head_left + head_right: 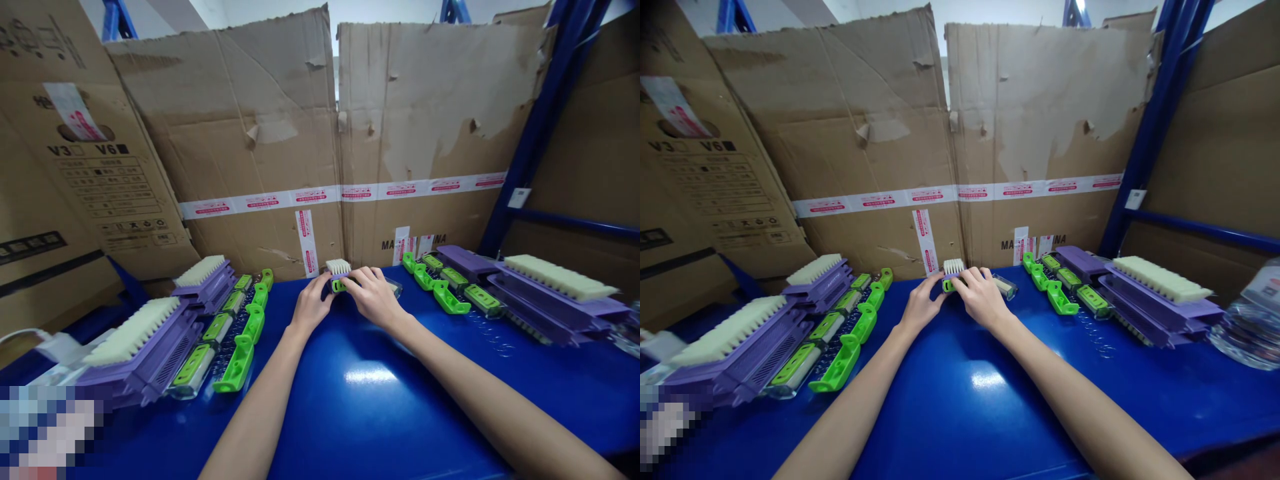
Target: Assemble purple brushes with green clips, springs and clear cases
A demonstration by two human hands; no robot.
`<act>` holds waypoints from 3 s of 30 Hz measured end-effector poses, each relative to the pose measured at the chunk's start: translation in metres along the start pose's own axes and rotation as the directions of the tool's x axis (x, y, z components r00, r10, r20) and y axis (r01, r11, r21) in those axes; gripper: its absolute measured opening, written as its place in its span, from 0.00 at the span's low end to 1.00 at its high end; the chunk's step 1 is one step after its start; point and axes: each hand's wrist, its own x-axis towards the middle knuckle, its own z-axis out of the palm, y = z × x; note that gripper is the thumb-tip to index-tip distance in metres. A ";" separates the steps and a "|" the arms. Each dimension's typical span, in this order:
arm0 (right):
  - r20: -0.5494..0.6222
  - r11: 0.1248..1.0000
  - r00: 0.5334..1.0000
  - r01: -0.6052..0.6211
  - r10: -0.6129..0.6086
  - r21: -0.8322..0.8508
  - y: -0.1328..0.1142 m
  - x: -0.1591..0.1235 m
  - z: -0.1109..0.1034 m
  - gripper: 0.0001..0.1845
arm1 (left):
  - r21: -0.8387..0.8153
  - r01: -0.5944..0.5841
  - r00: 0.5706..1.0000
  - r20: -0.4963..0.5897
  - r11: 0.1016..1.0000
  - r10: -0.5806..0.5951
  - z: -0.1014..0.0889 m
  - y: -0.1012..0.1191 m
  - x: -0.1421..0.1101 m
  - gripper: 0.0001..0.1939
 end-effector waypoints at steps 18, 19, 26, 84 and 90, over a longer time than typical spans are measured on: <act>0.018 0.963 0.976 -0.217 0.217 0.162 -0.001 0.000 0.005 0.08 | 0.023 -0.038 0.999 0.018 0.999 0.038 0.000 0.001 0.000 0.21; 0.015 0.961 0.974 -0.228 0.228 0.158 -0.002 0.001 0.006 0.08 | 0.024 -0.044 0.999 0.021 0.999 0.043 0.000 0.001 0.000 0.20; -0.007 0.962 0.971 -0.235 0.238 0.138 -0.004 0.000 0.008 0.10 | 0.044 -0.052 0.999 0.019 0.998 0.051 0.000 0.002 0.000 0.20; 0.460 0.741 0.600 -0.631 0.655 -0.230 0.045 -0.016 0.001 0.16 | 0.389 -0.412 0.904 0.290 0.824 0.315 -0.009 0.020 0.005 0.15; 0.317 0.744 0.674 -0.621 0.668 -0.247 0.046 -0.012 -0.007 0.19 | 0.404 -0.431 0.895 0.305 0.807 0.325 -0.008 0.019 0.005 0.15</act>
